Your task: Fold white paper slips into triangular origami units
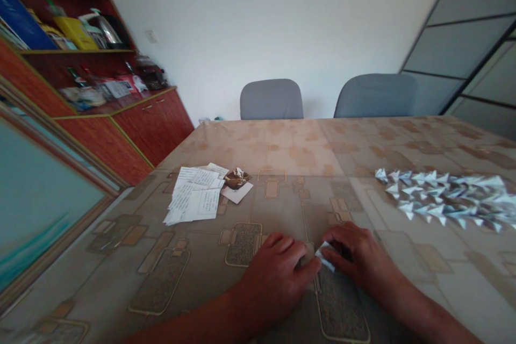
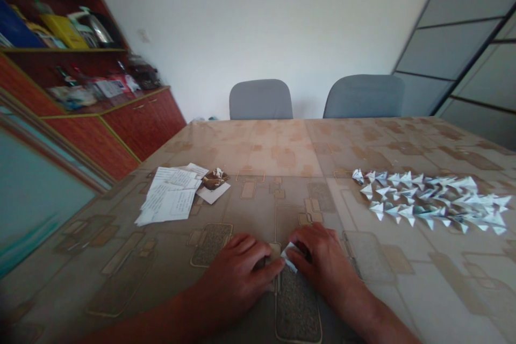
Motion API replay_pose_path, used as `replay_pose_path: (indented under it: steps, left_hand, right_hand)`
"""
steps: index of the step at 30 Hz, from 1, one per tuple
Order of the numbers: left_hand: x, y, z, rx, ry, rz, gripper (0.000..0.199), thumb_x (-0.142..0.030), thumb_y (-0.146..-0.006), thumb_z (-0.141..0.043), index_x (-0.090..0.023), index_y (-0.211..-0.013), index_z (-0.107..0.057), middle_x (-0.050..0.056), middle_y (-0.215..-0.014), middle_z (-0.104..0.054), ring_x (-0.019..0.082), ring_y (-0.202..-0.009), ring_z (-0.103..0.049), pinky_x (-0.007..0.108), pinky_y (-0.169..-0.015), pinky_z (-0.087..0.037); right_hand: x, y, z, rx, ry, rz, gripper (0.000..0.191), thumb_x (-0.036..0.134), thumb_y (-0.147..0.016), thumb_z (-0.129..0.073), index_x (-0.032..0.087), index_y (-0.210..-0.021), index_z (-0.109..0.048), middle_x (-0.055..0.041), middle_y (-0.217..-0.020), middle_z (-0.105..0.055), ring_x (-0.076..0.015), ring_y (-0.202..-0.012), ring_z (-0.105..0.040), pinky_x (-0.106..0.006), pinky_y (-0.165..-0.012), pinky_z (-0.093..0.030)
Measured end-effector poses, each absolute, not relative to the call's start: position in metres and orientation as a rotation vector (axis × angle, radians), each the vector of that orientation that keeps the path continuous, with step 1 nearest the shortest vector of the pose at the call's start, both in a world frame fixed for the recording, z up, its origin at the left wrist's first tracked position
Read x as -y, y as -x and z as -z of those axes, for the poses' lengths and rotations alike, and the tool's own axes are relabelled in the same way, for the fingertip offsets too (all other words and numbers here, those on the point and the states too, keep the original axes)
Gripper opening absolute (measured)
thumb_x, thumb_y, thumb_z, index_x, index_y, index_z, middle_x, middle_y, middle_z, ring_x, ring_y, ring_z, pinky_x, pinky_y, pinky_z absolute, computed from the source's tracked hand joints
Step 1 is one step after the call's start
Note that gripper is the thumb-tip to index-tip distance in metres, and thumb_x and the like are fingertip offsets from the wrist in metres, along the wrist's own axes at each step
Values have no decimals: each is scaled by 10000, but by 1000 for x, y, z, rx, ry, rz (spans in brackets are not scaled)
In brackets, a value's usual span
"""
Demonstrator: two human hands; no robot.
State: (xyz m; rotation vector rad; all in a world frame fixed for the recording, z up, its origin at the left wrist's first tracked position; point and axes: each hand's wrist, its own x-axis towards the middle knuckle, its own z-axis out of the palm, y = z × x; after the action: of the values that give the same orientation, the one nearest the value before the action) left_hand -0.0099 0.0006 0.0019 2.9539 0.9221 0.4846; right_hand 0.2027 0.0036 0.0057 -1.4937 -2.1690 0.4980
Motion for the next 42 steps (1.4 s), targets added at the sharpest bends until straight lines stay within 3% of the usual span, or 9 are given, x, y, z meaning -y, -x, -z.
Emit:
replay_pose_path:
  steps: [6,10,16,20,23,26,34,42]
  left_hand:
    - [1,9,1,-925,-2921,-427,266,-302,-898,-584,-221,-1150,-561,45,-933,-596,222,-842,-508,360,-753,-365]
    - [0,11,-6,-908,-2823,-447,236,-281,-882,-599,-216,-1108,-599,51,-951,-611,228,-863,-524,364,-771,-379]
    - [-13,13,-17,-996,-2248,-682,179,-235,-856,-607,-181,-1013,-673,52,-899,-644,196,-855,-576,291,-755,-417]
    - [-19,5,-14,-1008,-1832,-729,113,-229,-795,-643,-149,-841,-709,23,-734,-666,148,-681,-584,230,-635,-411]
    - [-18,0,-13,-1001,-1716,-701,111,-214,-755,-642,-132,-699,-692,7,-636,-635,120,-585,-528,213,-568,-365]
    - [-15,-3,-15,-1023,-1595,-731,103,-196,-719,-624,-134,-637,-635,-27,-567,-546,101,-539,-459,201,-525,-326]
    - [-5,-7,-15,-1060,-1378,-838,199,-281,-724,-623,-154,-606,-526,-43,-566,-463,99,-552,-420,205,-535,-323]
    - [-4,-4,-21,-1040,-1638,-851,128,-234,-766,-614,-143,-678,-634,-15,-602,-560,115,-579,-493,210,-566,-365]
  right_hand:
    - [-5,-208,-5,2144,1426,-630,170,252,-874,-541,187,-927,-689,-69,-792,-690,-220,-736,-618,-350,-687,-463]
    - [1,-211,-1,2052,1437,-668,372,210,-788,-611,203,-1160,-637,-71,-867,-695,-234,-764,-644,-367,-714,-506]
    - [8,-206,-10,2032,1339,-832,432,193,-873,-530,267,-1298,-540,-70,-1087,-711,-242,-935,-676,-384,-846,-514]
    - [10,-198,-22,2031,1184,-998,378,173,-883,-551,293,-1241,-560,-43,-1111,-703,-219,-979,-667,-337,-862,-512]
    - [11,-195,-22,1882,1223,-1028,305,183,-858,-572,269,-1151,-572,-18,-899,-709,-194,-817,-667,-294,-731,-519]
    - [10,-194,-15,1647,1222,-1061,208,236,-861,-579,250,-1065,-540,34,-700,-601,-148,-658,-592,-249,-615,-468]
    - [11,-184,-9,1468,1099,-1223,210,255,-854,-596,247,-1042,-502,27,-797,-595,-144,-758,-570,-268,-721,-441]
    - [16,-181,-19,1597,1144,-1181,170,222,-865,-547,246,-1017,-476,40,-750,-545,-144,-715,-526,-256,-656,-413]
